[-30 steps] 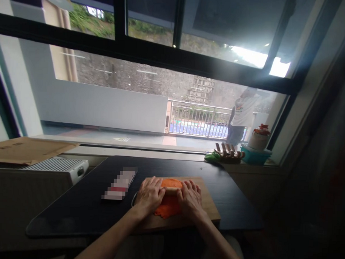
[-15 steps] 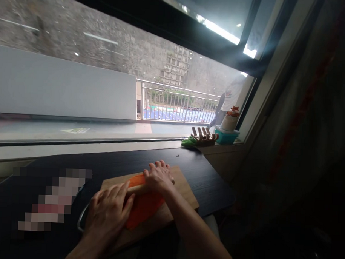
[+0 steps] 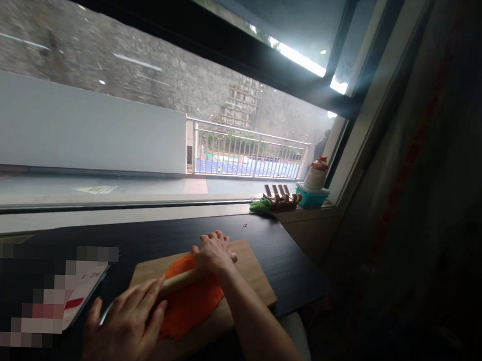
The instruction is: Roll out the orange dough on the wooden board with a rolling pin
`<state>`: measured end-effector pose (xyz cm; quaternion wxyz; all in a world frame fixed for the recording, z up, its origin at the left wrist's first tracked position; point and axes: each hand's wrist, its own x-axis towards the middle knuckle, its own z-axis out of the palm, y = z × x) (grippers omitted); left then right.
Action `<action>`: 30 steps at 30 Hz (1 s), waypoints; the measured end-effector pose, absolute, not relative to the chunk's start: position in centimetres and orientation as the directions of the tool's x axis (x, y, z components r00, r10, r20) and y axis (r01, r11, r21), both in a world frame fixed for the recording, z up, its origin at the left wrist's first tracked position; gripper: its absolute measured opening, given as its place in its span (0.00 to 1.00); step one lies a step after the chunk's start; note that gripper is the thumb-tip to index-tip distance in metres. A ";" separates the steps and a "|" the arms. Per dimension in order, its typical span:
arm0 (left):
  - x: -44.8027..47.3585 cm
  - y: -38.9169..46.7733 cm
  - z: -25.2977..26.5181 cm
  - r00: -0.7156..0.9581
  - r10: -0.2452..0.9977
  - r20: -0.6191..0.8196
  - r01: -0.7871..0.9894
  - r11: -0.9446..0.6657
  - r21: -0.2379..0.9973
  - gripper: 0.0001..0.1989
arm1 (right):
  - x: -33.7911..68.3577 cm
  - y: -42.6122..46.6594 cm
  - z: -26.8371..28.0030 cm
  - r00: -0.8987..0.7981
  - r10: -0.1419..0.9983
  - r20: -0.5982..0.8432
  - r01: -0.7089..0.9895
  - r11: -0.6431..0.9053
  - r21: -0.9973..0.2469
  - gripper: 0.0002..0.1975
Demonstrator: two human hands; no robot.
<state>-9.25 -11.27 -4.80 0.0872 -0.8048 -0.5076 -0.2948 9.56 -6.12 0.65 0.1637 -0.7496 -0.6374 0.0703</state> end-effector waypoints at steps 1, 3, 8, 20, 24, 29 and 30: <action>-9.2 -11.2 -4.6 0.312 0.776 0.547 0.874 -0.460 0.154 0.24 | 9.5 -5.4 0.7 0.177 0.981 0.084 0.935 -0.141 -0.325 0.21; -9.2 -11.3 -4.2 0.316 0.792 0.523 0.882 -0.448 0.146 0.25 | 9.4 -4.6 0.7 0.173 0.983 0.059 0.939 -0.147 -0.311 0.22; -9.0 -13.3 -3.8 0.335 0.819 0.467 0.878 -0.450 0.159 0.24 | 9.6 -7.3 0.1 0.150 0.978 0.145 0.936 -0.093 -0.339 0.21; -10.1 -16.4 -5.5 0.492 0.562 0.665 0.770 -0.638 -0.031 0.24 | 10.3 -12.9 -0.9 0.139 0.969 0.206 0.937 -0.061 -0.343 0.19; -11.2 -14.5 -5.6 0.454 0.479 0.752 0.801 -0.589 -0.108 0.22 | 9.5 -8.2 0.2 0.112 0.989 0.093 0.933 -0.072 -0.354 0.22; -12.1 -13.4 -5.7 0.412 0.489 0.769 0.834 -0.542 -0.102 0.20 | 8.9 -4.7 0.6 0.057 0.995 0.078 0.948 -0.030 -0.315 0.24; -12.1 -13.5 -5.7 0.409 0.492 0.769 0.835 -0.542 -0.097 0.20 | 8.9 -4.8 0.5 0.052 0.994 0.094 0.949 -0.020 -0.315 0.24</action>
